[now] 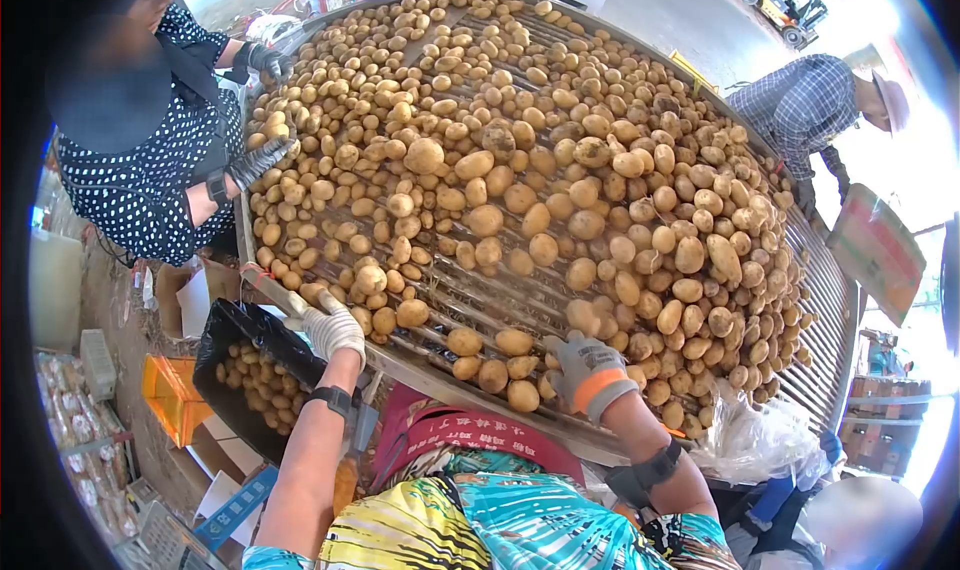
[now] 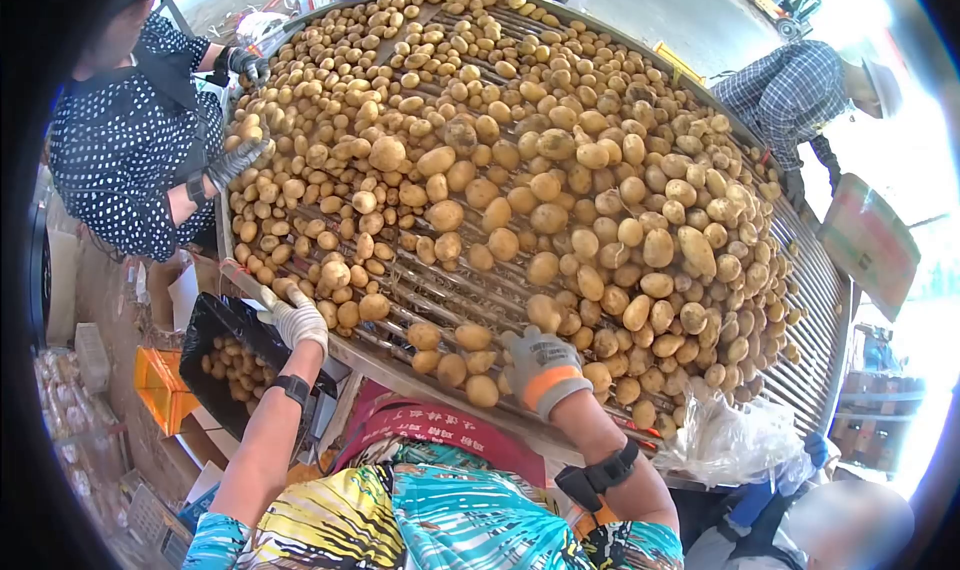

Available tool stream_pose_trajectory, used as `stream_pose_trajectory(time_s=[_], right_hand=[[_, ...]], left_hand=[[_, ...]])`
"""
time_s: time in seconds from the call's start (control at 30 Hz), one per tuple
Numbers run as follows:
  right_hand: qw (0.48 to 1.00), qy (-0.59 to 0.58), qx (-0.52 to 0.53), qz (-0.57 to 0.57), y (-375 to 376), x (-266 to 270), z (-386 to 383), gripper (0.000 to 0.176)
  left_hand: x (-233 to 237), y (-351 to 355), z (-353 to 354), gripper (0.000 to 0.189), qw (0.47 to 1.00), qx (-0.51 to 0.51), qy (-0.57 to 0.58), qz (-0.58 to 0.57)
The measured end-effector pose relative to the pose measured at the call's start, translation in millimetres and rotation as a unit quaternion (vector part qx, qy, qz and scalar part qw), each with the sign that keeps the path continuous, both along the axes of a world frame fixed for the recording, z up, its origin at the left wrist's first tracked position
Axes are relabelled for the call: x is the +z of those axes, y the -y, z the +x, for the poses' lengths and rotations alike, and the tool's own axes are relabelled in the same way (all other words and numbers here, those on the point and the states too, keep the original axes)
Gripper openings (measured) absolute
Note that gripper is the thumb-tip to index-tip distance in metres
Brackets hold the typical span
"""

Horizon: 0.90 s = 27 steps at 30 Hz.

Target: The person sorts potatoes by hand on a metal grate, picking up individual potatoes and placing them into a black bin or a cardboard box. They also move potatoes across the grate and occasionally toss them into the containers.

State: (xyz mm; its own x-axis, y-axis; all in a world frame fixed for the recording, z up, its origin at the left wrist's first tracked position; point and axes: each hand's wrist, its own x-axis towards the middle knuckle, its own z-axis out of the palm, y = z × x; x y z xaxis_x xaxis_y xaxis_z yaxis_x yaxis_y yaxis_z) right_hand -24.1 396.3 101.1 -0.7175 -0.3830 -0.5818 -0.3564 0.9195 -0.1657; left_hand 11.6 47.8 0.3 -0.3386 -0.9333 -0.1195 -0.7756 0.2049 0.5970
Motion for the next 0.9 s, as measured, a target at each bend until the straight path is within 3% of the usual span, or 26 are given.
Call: stream_pose_trajectory(time_s=[0.07, 0.17, 0.23, 0.27, 0.3, 0.4, 0.47, 0.5, 0.53, 0.6, 0.77, 0.83, 0.9], right_hand=[[1.000, 0.021, 0.017, 0.008, 4.6, -1.5, -8.6, 0.050], [0.997, -0.025, 0.014, -0.067, 22.5, -8.2, -27.9, 0.039], [0.966, -0.183, 0.022, -0.181, 37.2, -20.8, -40.4, 0.042], [0.982, -0.148, 0.086, -0.084, 44.4, -23.6, -49.2, 0.041], [0.980, -0.151, 0.092, -0.089, 53.5, -17.5, -57.6, 0.041], [0.998, 0.024, 0.050, 0.003, 72.0, 1.7, -84.7, 0.038], [0.994, -0.038, 0.099, -0.015, 107.2, 13.8, -122.3, 0.037], [0.984, -0.100, 0.099, -0.111, 125.2, 13.2, -138.6, 0.037], [0.960, -0.159, 0.097, -0.207, 144.0, 12.7, -155.1, 0.039], [0.892, -0.302, 0.169, -0.292, 190.3, -9.3, -196.6, 0.054], [0.960, -0.238, 0.098, -0.107, 257.4, -74.3, -229.0, 0.067], [0.955, -0.254, 0.107, -0.106, 248.7, -65.2, -225.0, 0.066], [0.965, -0.157, 0.121, -0.172, 229.3, -45.8, -228.6, 0.059]], left_hand=[[-9.4, 2.5, 3.3, 0.067, 1.000, -0.002, -0.005, 0.010], [0.2, 0.9, 0.1, 0.066, 1.000, 0.007, 0.000, 0.029], [3.2, -1.4, 0.1, 0.067, 1.000, 0.001, 0.003, 0.010], [6.3, -1.8, 0.1, 0.067, 0.999, 0.004, 0.013, 0.033], [17.8, -6.1, -3.7, 0.067, 0.999, 0.018, 0.023, 0.044], [6.0, -0.1, 3.0, 0.066, 0.999, -0.006, -0.020, 0.048], [25.8, -5.8, -5.5, 0.064, 0.998, 0.014, 0.019, 0.059], [32.7, -6.1, -8.8, 0.065, 0.994, 0.033, 0.028, 0.096], [24.6, -3.3, -5.3, 0.065, 0.997, 0.024, 0.009, 0.079], [3.4, 1.1, -1.4, 0.066, 0.998, 0.017, -0.007, 0.060], [7.0, 0.5, -0.6, 0.068, 0.999, 0.005, 0.027, 0.041], [1.5, 1.9, 0.1, 0.069, 0.999, 0.005, 0.046, 0.025], [-2.4, 2.0, 1.9, 0.068, 1.000, 0.002, 0.015, 0.011]])
